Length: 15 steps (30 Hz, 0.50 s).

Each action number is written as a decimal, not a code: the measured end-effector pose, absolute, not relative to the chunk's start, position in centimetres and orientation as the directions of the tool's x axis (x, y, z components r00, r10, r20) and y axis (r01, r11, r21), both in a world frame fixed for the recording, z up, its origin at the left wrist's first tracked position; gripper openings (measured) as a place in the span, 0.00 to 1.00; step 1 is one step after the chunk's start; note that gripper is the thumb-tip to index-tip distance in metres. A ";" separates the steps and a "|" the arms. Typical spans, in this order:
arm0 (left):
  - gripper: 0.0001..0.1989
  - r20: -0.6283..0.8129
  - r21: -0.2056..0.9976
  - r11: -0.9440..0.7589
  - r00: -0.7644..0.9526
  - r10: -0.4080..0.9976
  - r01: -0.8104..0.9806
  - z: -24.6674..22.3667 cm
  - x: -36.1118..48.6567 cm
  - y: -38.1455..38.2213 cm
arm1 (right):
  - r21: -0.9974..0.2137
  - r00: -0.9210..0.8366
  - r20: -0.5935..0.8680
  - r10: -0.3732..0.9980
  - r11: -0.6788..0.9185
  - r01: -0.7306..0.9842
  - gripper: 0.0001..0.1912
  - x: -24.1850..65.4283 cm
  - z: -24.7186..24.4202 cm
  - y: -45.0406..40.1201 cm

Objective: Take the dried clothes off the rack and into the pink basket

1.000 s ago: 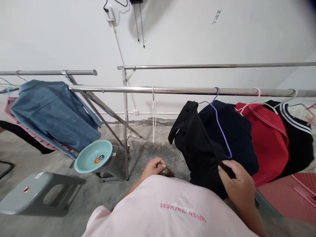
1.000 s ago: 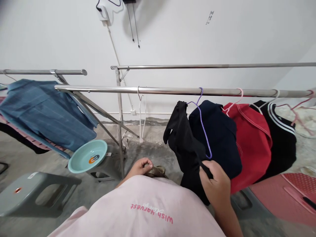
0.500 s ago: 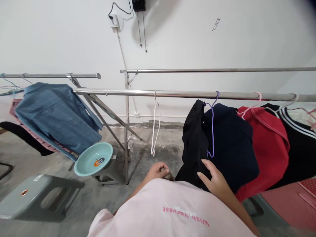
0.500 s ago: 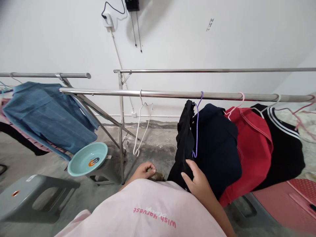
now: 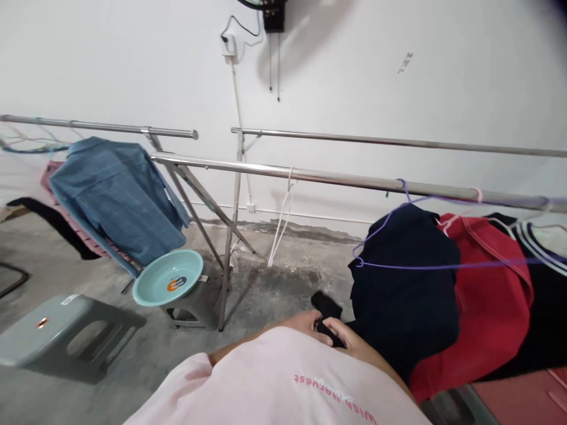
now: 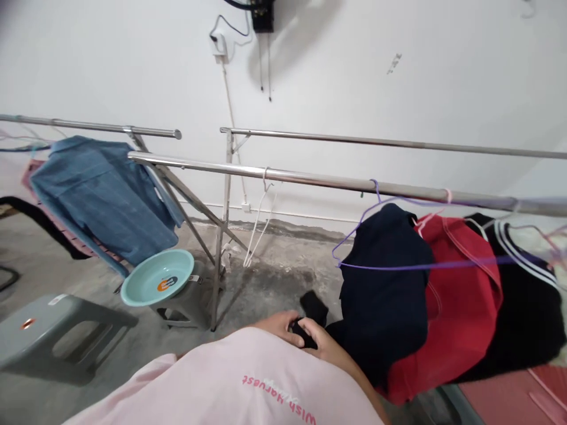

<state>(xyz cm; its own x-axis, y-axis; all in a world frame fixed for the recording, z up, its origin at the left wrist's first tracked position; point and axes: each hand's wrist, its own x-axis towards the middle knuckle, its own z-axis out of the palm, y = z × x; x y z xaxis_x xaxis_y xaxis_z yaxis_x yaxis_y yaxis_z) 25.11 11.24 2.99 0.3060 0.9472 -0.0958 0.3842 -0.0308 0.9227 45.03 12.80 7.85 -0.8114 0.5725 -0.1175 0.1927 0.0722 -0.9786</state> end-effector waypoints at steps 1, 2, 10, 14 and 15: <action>0.31 -0.114 0.926 -0.004 0.289 0.950 0.377 2.6 25.2 11.1 | -0.984 -0.826 -0.129 0.549 0.032 0.175 0.26 45.2 7.4 12.9; 0.31 -0.115 0.938 0.017 0.266 0.957 0.346 2.3 25.3 11.0 | -0.989 -0.835 -0.128 0.535 -0.006 0.147 0.26 45.3 7.0 13.0; 0.40 -0.014 1.000 0.018 0.278 0.961 -0.012 1.9 25.2 10.2 | -0.995 -0.814 -0.076 0.576 -0.096 0.026 0.26 45.7 7.7 13.3; 0.30 -0.001 0.989 0.010 0.061 0.998 -0.145 2.7 24.6 9.8 | -0.995 -0.798 -0.032 0.601 -0.090 -0.028 0.25 45.3 8.7 13.1; 0.30 0.016 0.963 -0.037 -0.080 0.997 -0.267 3.5 24.3 9.7 | -0.998 -0.787 -0.009 0.616 -0.060 -0.035 0.26 45.2 8.5 13.3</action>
<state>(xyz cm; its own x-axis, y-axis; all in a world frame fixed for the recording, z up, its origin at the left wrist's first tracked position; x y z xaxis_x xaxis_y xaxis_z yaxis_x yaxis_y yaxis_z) 24.30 9.74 3.49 -0.0800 0.9967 0.0160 -0.2667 -0.0369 0.9631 45.15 13.27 8.55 -0.7874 0.6163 -0.0095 -0.0350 -0.0600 -0.9976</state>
